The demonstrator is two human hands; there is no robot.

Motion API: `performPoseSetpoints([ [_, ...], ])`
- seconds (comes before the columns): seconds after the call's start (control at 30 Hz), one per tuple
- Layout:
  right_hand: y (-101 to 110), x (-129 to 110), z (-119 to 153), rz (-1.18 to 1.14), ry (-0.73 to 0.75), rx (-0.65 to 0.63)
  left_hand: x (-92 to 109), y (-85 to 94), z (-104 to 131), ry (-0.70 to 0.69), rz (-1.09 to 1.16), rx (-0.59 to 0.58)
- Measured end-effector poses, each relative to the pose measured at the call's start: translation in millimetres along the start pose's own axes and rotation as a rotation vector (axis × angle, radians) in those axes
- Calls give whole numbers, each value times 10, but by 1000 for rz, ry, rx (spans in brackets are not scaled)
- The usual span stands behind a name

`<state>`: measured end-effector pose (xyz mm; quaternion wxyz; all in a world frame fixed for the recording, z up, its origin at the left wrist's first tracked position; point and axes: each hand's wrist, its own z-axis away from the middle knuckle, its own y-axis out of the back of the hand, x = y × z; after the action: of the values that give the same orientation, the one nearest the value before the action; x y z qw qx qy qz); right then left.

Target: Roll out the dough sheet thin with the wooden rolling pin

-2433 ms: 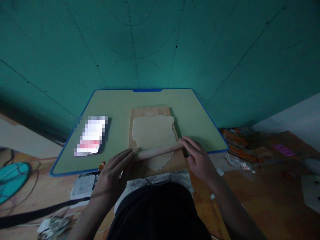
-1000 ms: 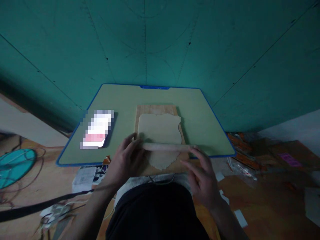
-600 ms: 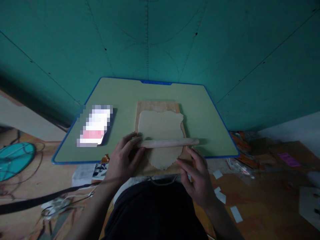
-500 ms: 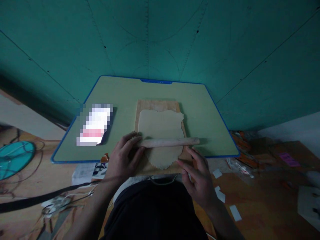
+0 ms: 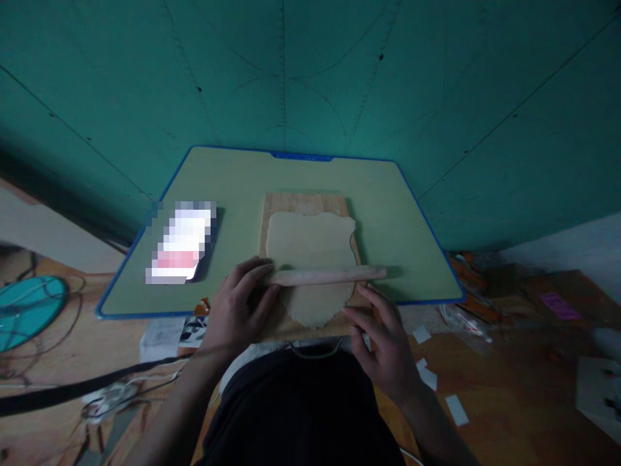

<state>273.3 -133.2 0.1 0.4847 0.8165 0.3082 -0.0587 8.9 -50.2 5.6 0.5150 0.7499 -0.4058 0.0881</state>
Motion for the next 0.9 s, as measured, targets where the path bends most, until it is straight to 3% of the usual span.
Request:
performPoseSetpoints([
  [0.9, 125, 83, -92, 74, 133, -105, -15, -2, 5, 16, 11, 1],
])
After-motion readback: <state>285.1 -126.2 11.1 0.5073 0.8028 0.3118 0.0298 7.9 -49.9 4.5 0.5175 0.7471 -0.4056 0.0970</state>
